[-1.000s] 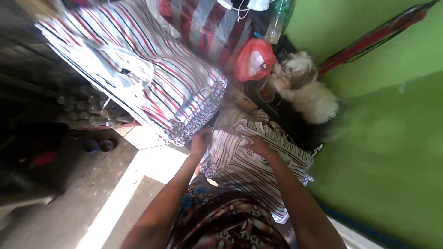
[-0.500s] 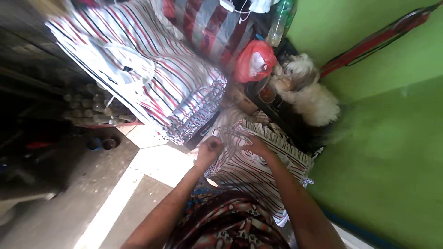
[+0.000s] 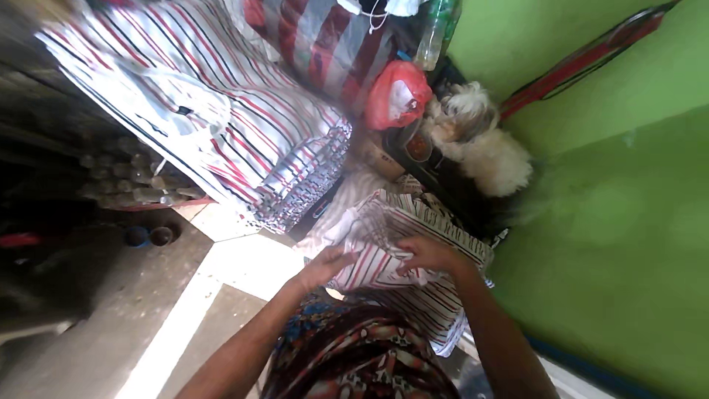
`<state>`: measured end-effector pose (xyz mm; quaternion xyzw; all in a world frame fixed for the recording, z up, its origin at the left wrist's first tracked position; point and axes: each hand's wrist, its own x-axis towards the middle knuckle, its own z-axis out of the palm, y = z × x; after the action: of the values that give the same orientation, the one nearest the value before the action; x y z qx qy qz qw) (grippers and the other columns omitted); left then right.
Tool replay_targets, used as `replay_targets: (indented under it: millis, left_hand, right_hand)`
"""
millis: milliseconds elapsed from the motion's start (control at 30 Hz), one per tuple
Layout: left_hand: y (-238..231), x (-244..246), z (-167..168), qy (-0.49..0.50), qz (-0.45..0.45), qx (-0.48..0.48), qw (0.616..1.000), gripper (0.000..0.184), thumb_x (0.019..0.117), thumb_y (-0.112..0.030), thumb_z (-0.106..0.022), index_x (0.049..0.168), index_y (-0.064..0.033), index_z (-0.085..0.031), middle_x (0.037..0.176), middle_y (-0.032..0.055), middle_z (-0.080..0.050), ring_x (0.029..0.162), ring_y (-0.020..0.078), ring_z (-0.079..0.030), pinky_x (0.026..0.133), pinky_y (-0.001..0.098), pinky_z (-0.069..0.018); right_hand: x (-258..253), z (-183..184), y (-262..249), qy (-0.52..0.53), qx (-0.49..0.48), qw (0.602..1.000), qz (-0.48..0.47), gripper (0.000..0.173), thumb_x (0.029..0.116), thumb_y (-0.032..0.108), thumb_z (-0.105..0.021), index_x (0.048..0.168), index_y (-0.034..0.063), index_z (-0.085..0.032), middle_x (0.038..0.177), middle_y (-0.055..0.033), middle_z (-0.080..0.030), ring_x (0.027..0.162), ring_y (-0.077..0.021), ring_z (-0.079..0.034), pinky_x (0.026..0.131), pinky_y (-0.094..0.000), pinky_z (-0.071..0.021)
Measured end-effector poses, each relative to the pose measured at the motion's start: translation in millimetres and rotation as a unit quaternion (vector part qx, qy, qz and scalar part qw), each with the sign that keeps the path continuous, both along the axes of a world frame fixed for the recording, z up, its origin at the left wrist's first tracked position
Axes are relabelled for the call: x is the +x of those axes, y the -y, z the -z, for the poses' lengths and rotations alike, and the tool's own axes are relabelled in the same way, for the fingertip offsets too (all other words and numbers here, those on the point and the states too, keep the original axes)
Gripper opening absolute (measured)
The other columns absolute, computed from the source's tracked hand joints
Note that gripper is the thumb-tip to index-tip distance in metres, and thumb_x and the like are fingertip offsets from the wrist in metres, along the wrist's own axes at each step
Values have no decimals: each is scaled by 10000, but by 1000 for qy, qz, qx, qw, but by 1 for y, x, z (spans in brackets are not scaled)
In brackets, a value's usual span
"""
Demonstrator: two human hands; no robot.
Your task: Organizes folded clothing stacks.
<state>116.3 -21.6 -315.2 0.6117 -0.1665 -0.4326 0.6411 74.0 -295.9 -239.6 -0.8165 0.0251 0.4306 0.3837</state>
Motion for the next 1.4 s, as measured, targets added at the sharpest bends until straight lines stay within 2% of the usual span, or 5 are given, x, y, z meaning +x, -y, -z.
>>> replay_targets:
  millis: [333,500,633,767,1400]
  left_hand:
    - [2,-9,-6,397,145,4,907,391,929,-353,-681,1014,28,-708,850,175,-723,793,304,-721,734,504,-576]
    - [24,22,4,222,140,170,950,597,1027,-259,-586,1558,-55,-406,1135,222,-695,908,320,-678,858,508,-537]
    - [72,14,31,235,102,102,961,356,1054,-143,-492,1343,20,-620,1311,219,-642,1165,291,-650,1037,424,-505]
    - [104,2,40,280,159,159,933,525,1039,-87,-492,1542,24,-391,1551,247,-440,1434,367,-447,1205,468,-339]
    - [81,50,18,217,-42,191,956,433,1033,-60,-572,1460,-19,-512,1480,248,-490,1185,353,-641,984,476,-546]
  right_hand:
    - [-43,-17,9,-36,78,994,62,390,934,142,-729,1245,-69,-627,1096,-146,-682,965,-117,-623,916,-321,-510]
    - [-65,-25,9,-55,65,996,30,305,936,158,-724,1101,-87,-647,911,-151,-657,812,-178,-606,797,-389,-513]
    - [-79,-23,12,-33,92,994,42,343,935,152,-726,1156,-99,-649,992,-199,-683,895,-230,-643,858,-431,-525]
    - [-86,-19,12,-38,89,992,83,338,941,165,-720,1160,-77,-634,945,-150,-669,826,-164,-627,799,-370,-534]
    - [-72,-18,19,-36,39,984,172,477,983,206,-680,1355,-62,-550,1160,-204,-660,1012,-204,-636,945,-399,-504]
